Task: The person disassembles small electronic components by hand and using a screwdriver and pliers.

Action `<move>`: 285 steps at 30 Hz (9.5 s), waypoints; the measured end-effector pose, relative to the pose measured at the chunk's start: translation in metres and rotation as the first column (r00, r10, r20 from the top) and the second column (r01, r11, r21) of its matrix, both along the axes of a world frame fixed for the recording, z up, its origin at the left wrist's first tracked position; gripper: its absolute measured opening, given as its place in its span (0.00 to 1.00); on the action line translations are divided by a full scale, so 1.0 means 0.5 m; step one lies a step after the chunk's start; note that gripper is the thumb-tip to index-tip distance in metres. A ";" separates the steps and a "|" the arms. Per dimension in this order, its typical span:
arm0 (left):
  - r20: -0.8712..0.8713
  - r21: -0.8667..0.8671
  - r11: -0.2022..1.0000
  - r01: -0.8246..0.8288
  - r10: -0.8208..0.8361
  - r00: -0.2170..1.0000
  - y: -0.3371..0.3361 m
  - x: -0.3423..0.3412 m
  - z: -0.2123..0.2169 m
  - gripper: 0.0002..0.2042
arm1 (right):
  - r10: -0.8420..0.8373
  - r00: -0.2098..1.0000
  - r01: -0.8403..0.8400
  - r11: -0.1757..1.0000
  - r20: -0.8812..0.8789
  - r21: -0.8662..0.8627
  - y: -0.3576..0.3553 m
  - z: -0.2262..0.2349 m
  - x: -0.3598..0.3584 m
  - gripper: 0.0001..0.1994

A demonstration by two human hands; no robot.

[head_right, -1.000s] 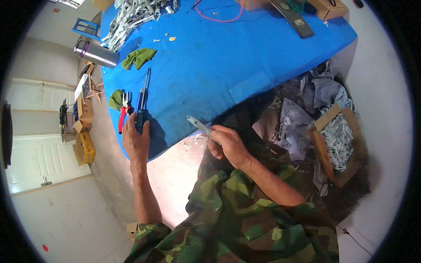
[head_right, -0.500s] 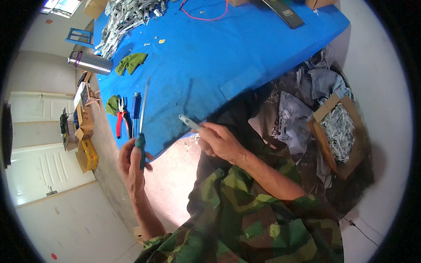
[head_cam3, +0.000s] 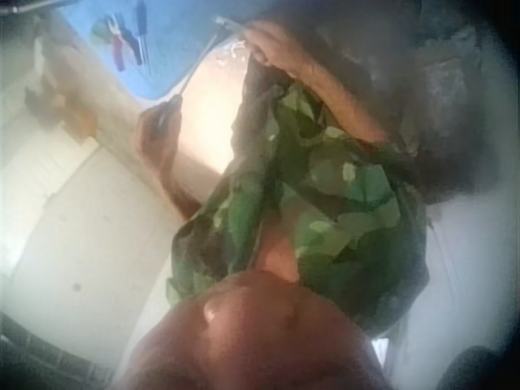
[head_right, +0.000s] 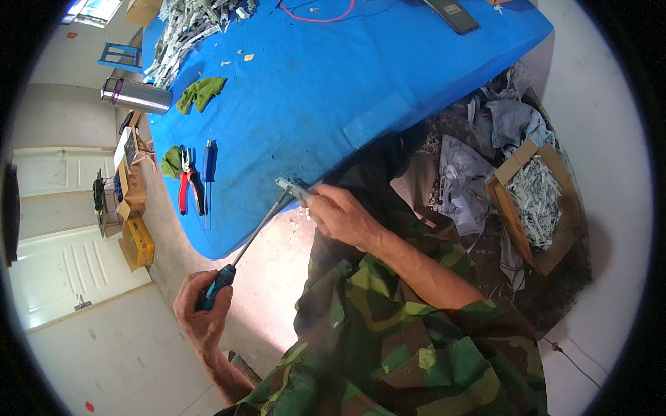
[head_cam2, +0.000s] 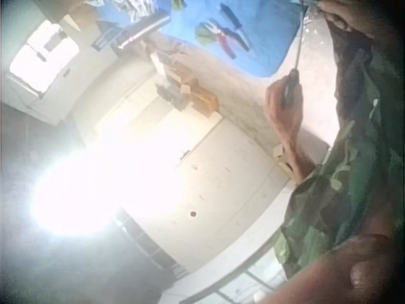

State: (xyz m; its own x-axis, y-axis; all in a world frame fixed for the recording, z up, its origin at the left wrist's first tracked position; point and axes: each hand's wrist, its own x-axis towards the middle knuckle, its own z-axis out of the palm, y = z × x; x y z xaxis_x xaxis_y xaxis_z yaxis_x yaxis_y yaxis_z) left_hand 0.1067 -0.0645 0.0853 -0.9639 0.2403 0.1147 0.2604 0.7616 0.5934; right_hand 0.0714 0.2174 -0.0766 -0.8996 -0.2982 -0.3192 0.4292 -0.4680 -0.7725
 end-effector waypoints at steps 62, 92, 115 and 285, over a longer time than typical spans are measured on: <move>0.142 -0.106 0.990 -0.088 0.103 0.985 0.012 -0.001 -0.037 0.18 | 0.006 0.925 0.241 0.763 -0.379 0.599 -0.041 0.003 -0.009 0.14; 0.448 0.211 0.967 -0.145 0.036 0.893 -0.058 -0.036 -0.113 0.17 | 0.105 0.923 0.173 0.746 -0.369 0.644 -0.028 0.021 -0.022 0.18; 0.108 -0.017 1.000 -0.018 0.020 0.994 -0.016 -0.004 -0.085 0.17 | 0.105 0.964 0.045 0.840 -0.245 0.540 -0.011 0.014 -0.031 0.19; 0.789 0.255 0.947 -0.196 -0.087 0.608 -0.051 -0.044 -0.124 0.26 | 0.256 0.891 0.162 0.593 -0.375 0.789 -0.022 0.014 -0.026 0.14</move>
